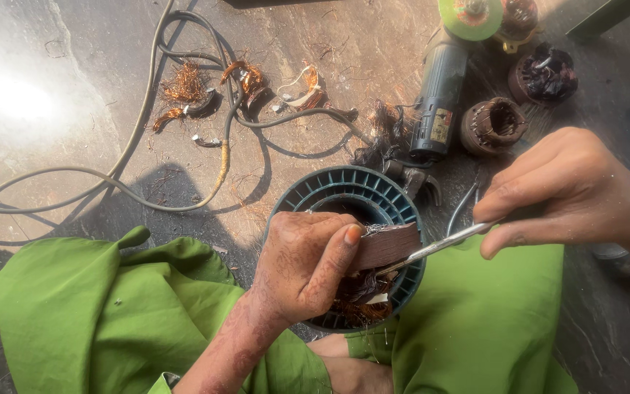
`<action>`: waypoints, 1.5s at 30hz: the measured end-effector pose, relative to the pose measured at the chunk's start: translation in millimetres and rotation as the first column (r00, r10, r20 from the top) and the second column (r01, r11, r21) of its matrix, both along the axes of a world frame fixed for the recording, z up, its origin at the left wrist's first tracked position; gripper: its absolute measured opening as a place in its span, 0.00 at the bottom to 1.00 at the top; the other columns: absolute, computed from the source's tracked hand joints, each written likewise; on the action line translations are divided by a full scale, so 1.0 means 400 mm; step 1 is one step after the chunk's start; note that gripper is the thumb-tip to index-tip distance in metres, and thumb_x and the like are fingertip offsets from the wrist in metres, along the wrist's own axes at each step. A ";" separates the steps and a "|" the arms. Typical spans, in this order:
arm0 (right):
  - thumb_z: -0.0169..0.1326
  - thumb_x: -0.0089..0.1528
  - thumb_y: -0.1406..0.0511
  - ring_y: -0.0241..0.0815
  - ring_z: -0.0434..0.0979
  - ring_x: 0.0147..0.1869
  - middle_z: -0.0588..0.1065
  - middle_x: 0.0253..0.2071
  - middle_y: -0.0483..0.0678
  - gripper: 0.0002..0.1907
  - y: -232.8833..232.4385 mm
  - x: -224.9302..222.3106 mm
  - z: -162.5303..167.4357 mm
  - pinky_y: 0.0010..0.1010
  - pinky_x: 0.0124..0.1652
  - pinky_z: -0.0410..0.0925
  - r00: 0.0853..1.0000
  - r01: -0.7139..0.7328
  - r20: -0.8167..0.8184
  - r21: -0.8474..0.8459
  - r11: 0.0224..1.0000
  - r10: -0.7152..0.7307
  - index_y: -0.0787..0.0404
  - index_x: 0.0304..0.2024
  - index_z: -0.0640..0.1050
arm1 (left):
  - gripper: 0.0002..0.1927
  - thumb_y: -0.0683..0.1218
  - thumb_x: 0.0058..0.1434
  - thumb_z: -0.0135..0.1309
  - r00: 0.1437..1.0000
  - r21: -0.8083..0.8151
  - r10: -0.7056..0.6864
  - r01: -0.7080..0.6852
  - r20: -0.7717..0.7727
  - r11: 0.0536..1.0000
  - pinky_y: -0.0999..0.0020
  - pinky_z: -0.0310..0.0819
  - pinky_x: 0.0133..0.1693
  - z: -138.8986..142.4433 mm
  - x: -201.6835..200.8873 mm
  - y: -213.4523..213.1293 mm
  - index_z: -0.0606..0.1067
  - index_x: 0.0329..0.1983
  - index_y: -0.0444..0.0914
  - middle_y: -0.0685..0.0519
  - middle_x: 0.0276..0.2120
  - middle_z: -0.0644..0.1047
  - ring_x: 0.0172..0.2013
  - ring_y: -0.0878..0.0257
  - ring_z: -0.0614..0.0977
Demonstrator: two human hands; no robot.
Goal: The person removes copper windings from a motor stator using pliers, a screwdriver, and a hammer. They pull and cut the wires, then hammer the stator to dislodge remaining material.
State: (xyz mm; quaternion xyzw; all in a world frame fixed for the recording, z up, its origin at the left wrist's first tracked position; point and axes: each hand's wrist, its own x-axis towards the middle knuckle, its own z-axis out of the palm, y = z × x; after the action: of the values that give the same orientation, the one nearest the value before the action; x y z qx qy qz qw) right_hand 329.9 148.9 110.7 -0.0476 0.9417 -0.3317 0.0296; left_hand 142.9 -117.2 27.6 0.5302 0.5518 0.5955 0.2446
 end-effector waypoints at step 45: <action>0.64 0.59 0.63 0.33 0.67 0.20 0.74 0.17 0.49 0.16 -0.696 0.232 -0.503 0.25 0.22 0.59 0.235 0.702 0.596 -0.651 -0.290 -0.768 0.73 0.27 0.82 | 0.25 0.52 0.74 0.35 0.991 -0.099 0.135 -0.134 -0.002 0.986 0.69 0.74 0.27 0.018 -0.017 -0.014 0.79 0.34 0.34 0.51 0.17 0.76 0.19 0.63 0.81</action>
State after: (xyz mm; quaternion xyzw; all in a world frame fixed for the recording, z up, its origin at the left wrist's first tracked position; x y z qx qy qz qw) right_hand 422.6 -129.3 -90.5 0.5274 0.4202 -0.6977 -0.2418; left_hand 136.2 -122.7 34.9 0.4774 0.6146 0.5838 0.2312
